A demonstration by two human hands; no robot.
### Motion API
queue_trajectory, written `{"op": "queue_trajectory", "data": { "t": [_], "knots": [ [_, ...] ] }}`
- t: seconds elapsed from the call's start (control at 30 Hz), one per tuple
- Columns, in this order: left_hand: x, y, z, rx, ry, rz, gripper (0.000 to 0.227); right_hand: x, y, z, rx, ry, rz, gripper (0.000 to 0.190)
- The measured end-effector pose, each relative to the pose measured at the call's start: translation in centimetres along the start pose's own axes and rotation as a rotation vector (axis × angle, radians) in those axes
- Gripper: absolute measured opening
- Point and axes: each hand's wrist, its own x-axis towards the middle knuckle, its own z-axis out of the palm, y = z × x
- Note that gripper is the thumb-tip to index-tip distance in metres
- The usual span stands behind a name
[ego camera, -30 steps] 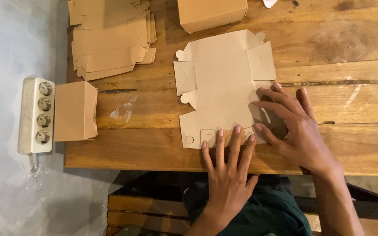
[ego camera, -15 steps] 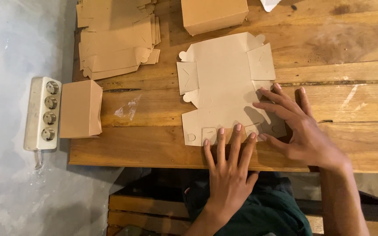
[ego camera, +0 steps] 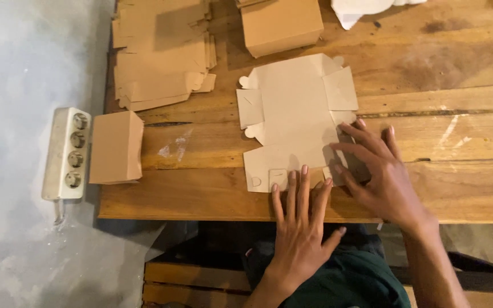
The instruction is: The person assembles a small cardboard box by folding and tucking flaps, then places it on a stack. They continue folding additional flat cardboard pieces into boxes, aligning edges and creasing folds on a wooden table.
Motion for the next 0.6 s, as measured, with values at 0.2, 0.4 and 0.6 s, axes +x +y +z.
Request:
{"op": "queue_trajectory", "data": {
  "t": [0.2,0.4,0.6],
  "knots": [
    [-1.0,-2.1,-1.0,-0.598,0.129,0.091,0.074,-0.5,-2.0,2.9,-0.028,0.002,-0.144,0.076],
    [-0.8,-6.0,-4.1,-0.866,0.167,0.080,0.054,-0.7,-3.3,4.6,-0.029,-0.070,-0.223,0.062],
    [2.3,-12.4,-4.3,-0.652,0.101,0.090,0.033,-0.6,-3.5,4.2,-0.045,-0.103,-0.223,0.062]
  ]
}}
